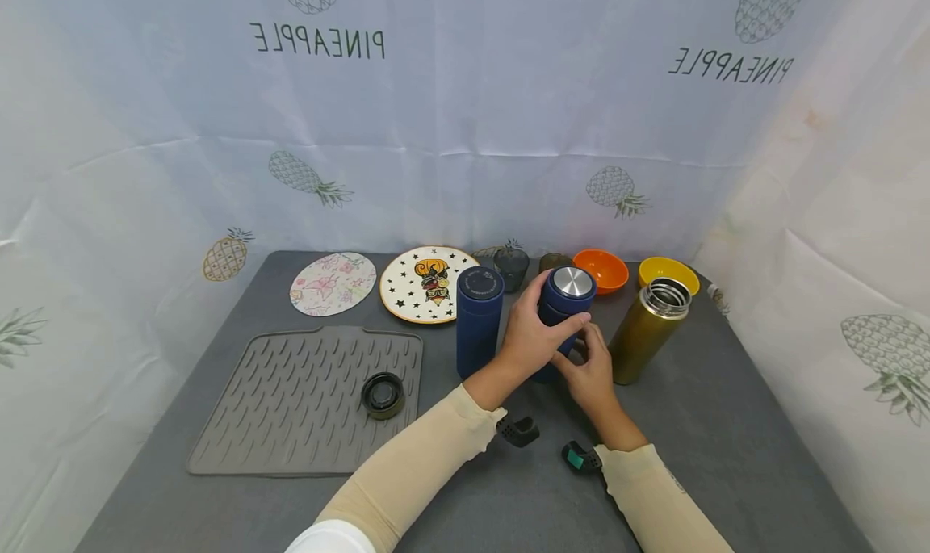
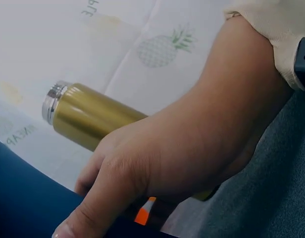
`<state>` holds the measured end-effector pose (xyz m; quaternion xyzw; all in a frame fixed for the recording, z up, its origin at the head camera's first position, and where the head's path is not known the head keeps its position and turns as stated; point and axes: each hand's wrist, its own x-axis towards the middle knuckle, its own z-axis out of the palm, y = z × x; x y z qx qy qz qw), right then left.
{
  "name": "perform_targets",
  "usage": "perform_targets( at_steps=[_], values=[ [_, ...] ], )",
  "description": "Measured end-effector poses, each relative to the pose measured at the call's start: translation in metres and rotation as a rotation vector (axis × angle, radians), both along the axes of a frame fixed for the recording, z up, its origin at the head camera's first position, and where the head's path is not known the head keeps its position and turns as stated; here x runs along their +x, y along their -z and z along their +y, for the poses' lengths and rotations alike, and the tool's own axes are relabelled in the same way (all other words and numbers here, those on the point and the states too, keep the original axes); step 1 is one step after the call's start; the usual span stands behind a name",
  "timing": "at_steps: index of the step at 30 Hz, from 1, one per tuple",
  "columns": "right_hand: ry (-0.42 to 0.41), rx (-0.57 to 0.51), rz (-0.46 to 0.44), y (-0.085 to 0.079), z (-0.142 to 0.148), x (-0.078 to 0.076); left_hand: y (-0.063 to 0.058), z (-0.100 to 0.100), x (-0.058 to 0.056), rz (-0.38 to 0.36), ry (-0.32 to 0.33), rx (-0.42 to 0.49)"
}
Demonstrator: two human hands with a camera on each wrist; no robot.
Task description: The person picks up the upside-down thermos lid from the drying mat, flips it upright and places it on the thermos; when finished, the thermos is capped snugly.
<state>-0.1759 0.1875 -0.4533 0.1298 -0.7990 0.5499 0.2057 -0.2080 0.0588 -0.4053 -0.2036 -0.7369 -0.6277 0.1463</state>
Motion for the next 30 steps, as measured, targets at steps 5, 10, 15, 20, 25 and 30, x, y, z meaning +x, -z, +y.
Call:
perform_targets(
  at_steps=[5, 10, 15, 20, 25, 30],
  values=[
    [0.004, -0.001, 0.013, 0.001, 0.0, -0.001, 0.001, 0.0, 0.0, -0.004, -0.002, -0.007],
    [0.005, -0.013, 0.007, 0.022, 0.005, -0.014, 0.003, -0.002, 0.001, -0.026, -0.015, -0.031],
    [0.011, -0.005, -0.006, 0.035, 0.012, -0.022, 0.007, -0.005, 0.005, -0.075, -0.02, -0.054],
    [0.016, 0.016, -0.001, 0.034, 0.015, -0.023, 0.008, -0.007, 0.01, -0.077, -0.028, -0.051],
    [0.008, 0.03, -0.027, 0.032, 0.016, -0.022, 0.008, -0.011, 0.015, -0.043, -0.036, -0.051],
    [-0.007, 0.032, -0.045, 0.028, 0.017, -0.021, 0.003, -0.016, 0.023, 0.057, -0.056, -0.07]
  ],
)
